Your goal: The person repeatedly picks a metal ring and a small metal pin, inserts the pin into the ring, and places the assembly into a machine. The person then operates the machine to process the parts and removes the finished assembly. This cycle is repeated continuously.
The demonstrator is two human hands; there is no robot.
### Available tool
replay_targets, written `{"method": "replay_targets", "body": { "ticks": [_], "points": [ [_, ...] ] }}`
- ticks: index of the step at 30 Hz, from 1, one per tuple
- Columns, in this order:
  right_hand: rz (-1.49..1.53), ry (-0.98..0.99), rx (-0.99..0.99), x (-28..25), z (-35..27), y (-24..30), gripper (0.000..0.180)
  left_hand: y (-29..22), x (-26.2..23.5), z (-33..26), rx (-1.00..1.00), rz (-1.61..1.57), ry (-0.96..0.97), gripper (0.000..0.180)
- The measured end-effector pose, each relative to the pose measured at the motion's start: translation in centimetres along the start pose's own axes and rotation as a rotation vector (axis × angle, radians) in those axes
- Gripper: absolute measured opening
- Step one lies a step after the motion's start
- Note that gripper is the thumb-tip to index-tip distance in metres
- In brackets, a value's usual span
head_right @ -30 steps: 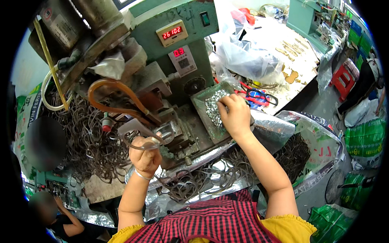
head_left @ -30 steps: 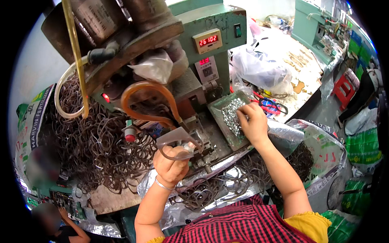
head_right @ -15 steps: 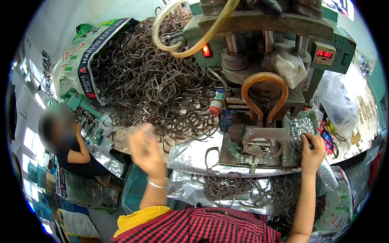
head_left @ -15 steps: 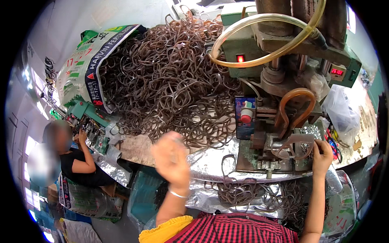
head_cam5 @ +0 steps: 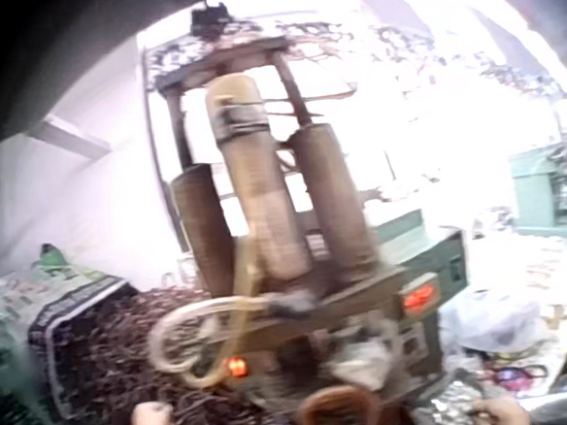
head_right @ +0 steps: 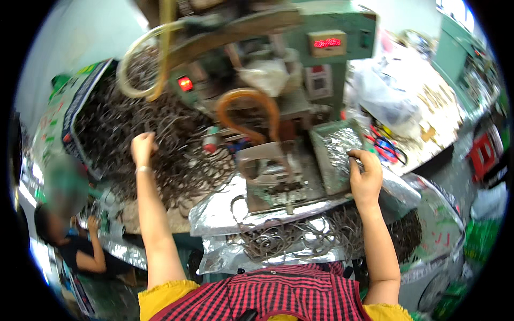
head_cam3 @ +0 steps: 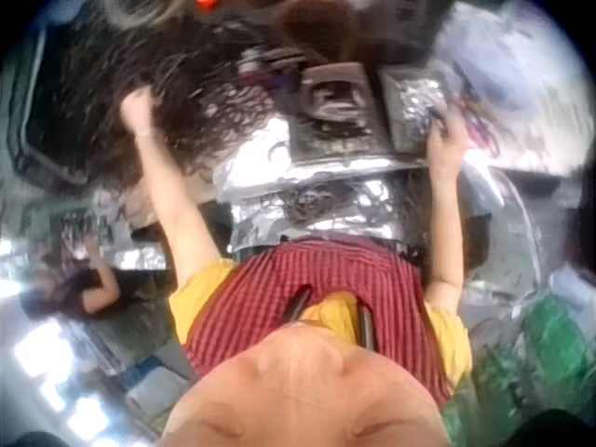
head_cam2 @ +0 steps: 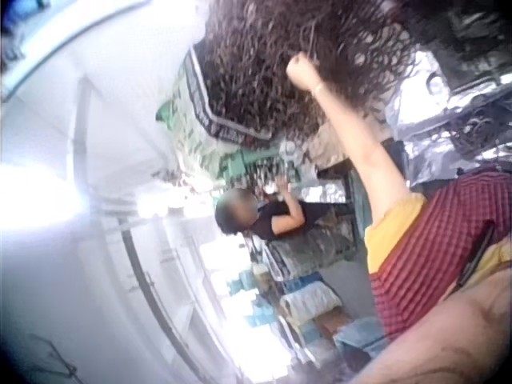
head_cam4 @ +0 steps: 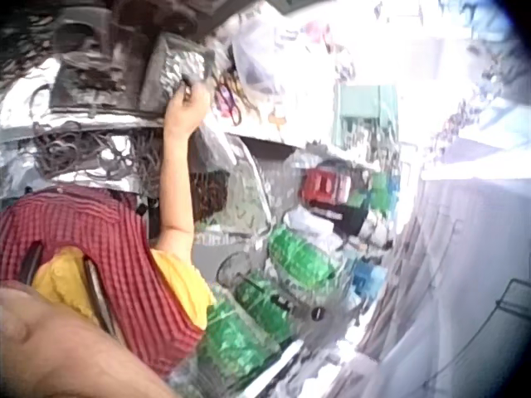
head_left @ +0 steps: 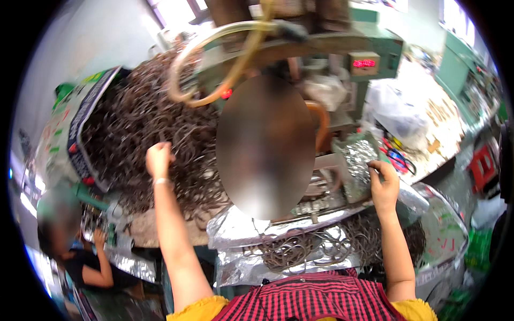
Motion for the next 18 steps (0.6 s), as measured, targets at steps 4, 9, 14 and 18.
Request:
{"method": "replay_targets", "body": {
  "ticks": [4, 9, 14, 18],
  "points": [
    [0.004, -0.051, 0.158, -4.2, -2.6, -0.7, 0.011, -3.4, -4.3, -8.9, 0.315, 0.079, -0.442, 0.026],
    [0.274, 0.075, 0.074, -2.4, -0.1, 4.8, 0.015, -8.6, -3.0, -15.6, 0.589, 0.103, -0.404, 0.022],
    [0.601, 0.105, -0.082, 4.7, 4.9, 10.9, 0.020, -7.3, 1.5, -17.4, 0.571, -0.039, 0.001, 0.044],
    [0.810, 0.066, 0.243, 6.2, 3.3, 10.7, 0.026, -3.5, 4.9, -20.3, 0.250, -0.394, 0.360, 0.058]
  ]
}}
Point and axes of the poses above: each hand's wrist, its own z-axis towards the middle knuckle, its own x-axis out of the palm, y = z × x, the point moved 7 cm from there along z, towards the middle knuckle, and after that the axes turned 13 degrees about -x, right-handed, at the moved point
